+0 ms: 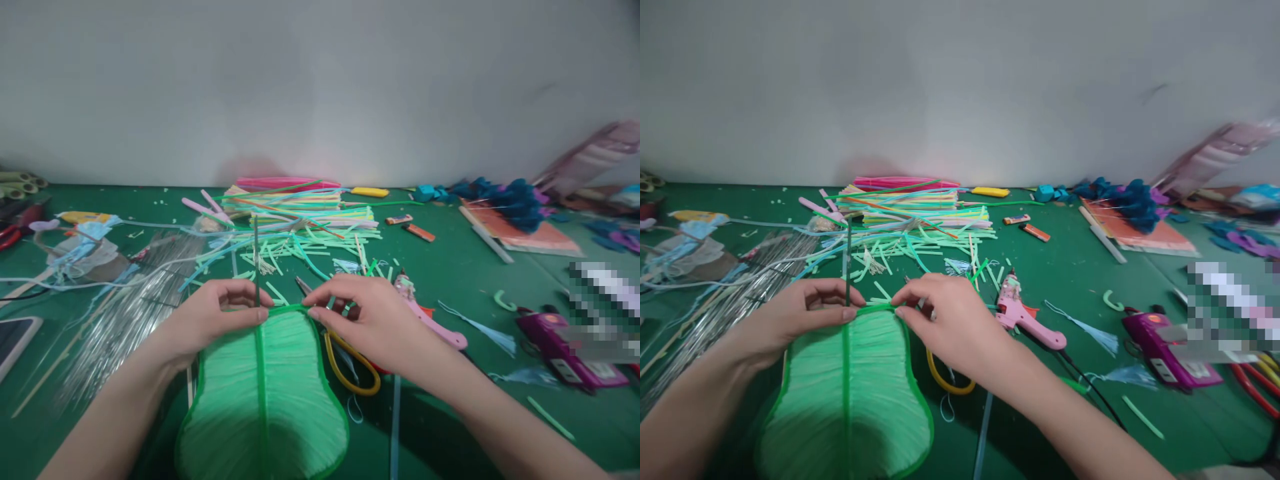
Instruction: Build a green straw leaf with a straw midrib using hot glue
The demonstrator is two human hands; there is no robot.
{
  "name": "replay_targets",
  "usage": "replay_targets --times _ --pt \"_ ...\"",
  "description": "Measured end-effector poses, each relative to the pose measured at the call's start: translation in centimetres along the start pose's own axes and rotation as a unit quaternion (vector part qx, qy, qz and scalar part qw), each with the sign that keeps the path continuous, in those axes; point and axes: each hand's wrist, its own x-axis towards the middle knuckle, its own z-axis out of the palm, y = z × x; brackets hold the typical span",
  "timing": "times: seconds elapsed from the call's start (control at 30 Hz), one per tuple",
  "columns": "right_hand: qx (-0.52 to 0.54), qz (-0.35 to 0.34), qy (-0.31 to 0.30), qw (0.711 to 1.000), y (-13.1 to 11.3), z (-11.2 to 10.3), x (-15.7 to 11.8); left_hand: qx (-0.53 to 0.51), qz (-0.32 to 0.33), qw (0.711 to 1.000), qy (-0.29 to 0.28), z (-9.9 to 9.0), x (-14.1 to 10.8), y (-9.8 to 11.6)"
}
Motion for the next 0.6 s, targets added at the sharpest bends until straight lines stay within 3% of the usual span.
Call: replay_targets --times 0.27,0.43,0.6 --pt "0.037 0.013 0.094 0.995 -0.2 3.6 -1.3 -0.039 -0.029 0.998 -0.028 -0.2 -0.3 -0.3" --pt "0.041 0.036 0.103 0.993 -0.4 5.0 -1.4 -0.055 -0.064 0.996 -0.021 -0.6 -0.8 -1.2" --pt "0.027 0.036 0.102 0.994 -0.8 5.6 -0.8 -0.073 -0.051 0.995 -0.036 -0.7 -0.7 -2.0"
